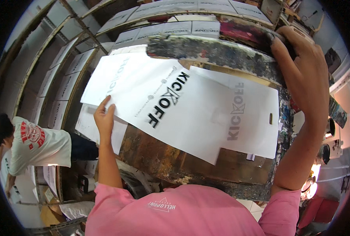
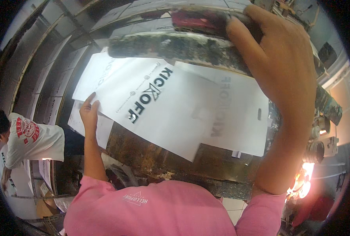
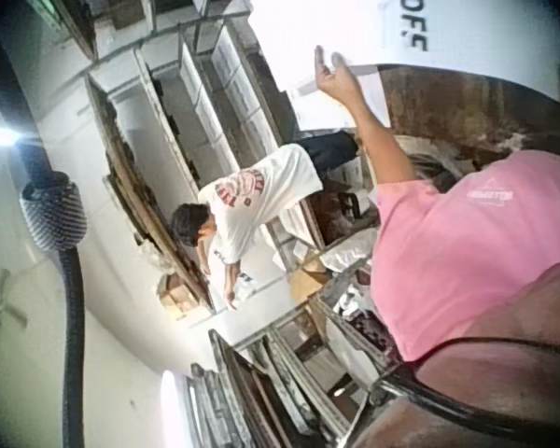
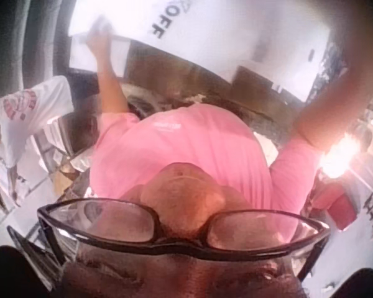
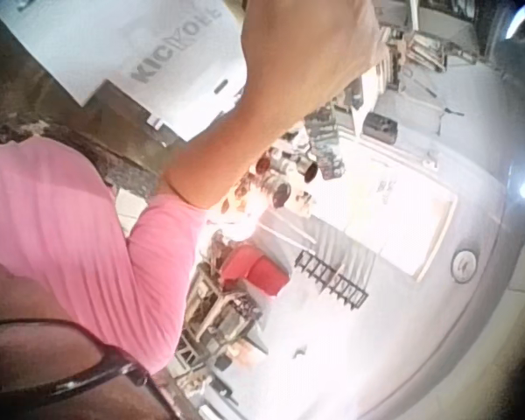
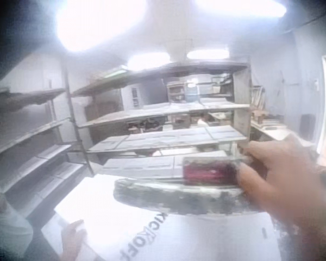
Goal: The person performs screen printing on white bags by placing each bag onto a flat surface and pulling a squeegee across a mesh screen to apply black ink.
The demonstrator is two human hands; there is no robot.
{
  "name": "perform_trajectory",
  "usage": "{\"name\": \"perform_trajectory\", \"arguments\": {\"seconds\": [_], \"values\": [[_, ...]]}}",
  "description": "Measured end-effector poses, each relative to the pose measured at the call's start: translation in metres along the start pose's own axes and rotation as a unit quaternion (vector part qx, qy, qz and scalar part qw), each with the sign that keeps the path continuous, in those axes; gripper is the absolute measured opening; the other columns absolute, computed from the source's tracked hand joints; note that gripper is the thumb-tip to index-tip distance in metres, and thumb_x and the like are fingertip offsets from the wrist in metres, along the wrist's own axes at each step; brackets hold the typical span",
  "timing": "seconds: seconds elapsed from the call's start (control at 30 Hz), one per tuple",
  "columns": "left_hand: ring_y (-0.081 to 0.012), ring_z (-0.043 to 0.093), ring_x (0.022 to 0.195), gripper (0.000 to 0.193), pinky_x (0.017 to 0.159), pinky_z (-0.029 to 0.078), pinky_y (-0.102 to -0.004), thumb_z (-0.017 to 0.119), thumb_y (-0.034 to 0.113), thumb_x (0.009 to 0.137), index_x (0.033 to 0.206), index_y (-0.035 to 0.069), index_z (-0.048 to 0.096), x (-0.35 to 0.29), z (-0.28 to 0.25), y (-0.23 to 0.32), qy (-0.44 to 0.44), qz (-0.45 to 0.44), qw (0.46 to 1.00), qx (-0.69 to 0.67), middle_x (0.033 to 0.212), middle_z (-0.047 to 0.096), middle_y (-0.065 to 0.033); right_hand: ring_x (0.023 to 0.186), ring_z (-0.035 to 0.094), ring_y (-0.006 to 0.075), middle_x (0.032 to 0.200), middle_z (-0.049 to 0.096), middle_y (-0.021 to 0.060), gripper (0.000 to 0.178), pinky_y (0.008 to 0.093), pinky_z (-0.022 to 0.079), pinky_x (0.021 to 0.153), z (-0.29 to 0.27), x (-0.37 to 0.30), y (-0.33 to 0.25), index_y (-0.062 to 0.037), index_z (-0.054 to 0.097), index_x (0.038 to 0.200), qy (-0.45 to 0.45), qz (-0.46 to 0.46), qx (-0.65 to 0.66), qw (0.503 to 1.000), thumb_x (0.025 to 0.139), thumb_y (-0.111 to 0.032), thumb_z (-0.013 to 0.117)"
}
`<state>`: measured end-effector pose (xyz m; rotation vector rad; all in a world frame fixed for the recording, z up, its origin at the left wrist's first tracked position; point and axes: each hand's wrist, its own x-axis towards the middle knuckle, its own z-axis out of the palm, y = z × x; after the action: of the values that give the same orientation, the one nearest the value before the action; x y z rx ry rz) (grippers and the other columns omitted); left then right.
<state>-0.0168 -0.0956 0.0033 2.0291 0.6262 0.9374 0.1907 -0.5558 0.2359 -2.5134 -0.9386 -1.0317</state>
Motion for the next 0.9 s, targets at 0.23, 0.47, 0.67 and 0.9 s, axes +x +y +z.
{"name": "perform_trajectory", "arguments": {"seconds": [0.23, 0.47, 0.67, 0.9], "values": [[-0.0306, 0.063, 0.119, 0.059, 0.104, 0.047, -0.0401, 0.075, 0.028, 0.088, 0.139, 0.003, 0.061, 0.079, -0.096, -0.102, 0.055, -0.030, 0.969, 0.240, 0.131, 0.065, -0.0248, 0.083, 0.059, 0.0456, 0.084, 0.066, 0.0253, 0.041, 0.0507, 0.045, 0.080, -0.008, -0.006, -0.013, 0.0023, 0.065, 0.091, 0.001, 0.032, 0.052, 0.998, 0.091, -0.039, 0.060], [-0.0187, 0.052, 0.136, 0.074, 0.103, 0.048, -0.0299, 0.079, 0.022, 0.091, 0.154, 0.006, 0.043, -0.054, 0.045, 0.101, -0.301, -0.072, 0.908, -0.281, 0.146, 0.058, -0.0114, 0.090, 0.061, 0.0404, 0.100, 0.069, 0.0224, 0.048, 0.0489, 0.045, 0.088, 0.001, -0.044, -0.031, -0.0070, 0.061, 0.130, 0.013, 0.062, -0.002, 0.998, 0.091, -0.035, 0.062], [-0.0412, 0.055, 0.129, 0.101, 0.120, 0.032, -0.0592, 0.054, 0.078, 0.088, 0.151, 0.001, 0.034, -0.183, 0.076, 0.160, -0.247, -0.378, 0.586, -0.673, 0.143, 0.054, -0.0226, 0.099, 0.056, 0.0343, 0.104, 0.059, 0.0153, 0.053, 0.0495, 0.042, 0.090, 0.027, -0.177, -0.052, -0.0047, 0.061, 0.128, -0.255, 0.016, 0.054, 0.965, 0.084, -0.032, 0.077], [-0.0350, 0.058, 0.127, 0.093, 0.113, 0.043, -0.0506, 0.035, 0.078, 0.097, 0.149, 0.001, 0.035, -0.226, 0.098, 0.054, -0.301, -0.464, 0.671, -0.494, 0.137, 0.056, -0.0227, 0.093, 0.061, 0.0306, 0.097, 0.061, 0.0089, 0.032, 0.0463, 0.050, 0.081, 0.086, -0.264, -0.059, -0.0085, 0.070, 0.103, -0.347, 0.067, 0.165, 0.921, 0.082, -0.031, 0.077]]}}
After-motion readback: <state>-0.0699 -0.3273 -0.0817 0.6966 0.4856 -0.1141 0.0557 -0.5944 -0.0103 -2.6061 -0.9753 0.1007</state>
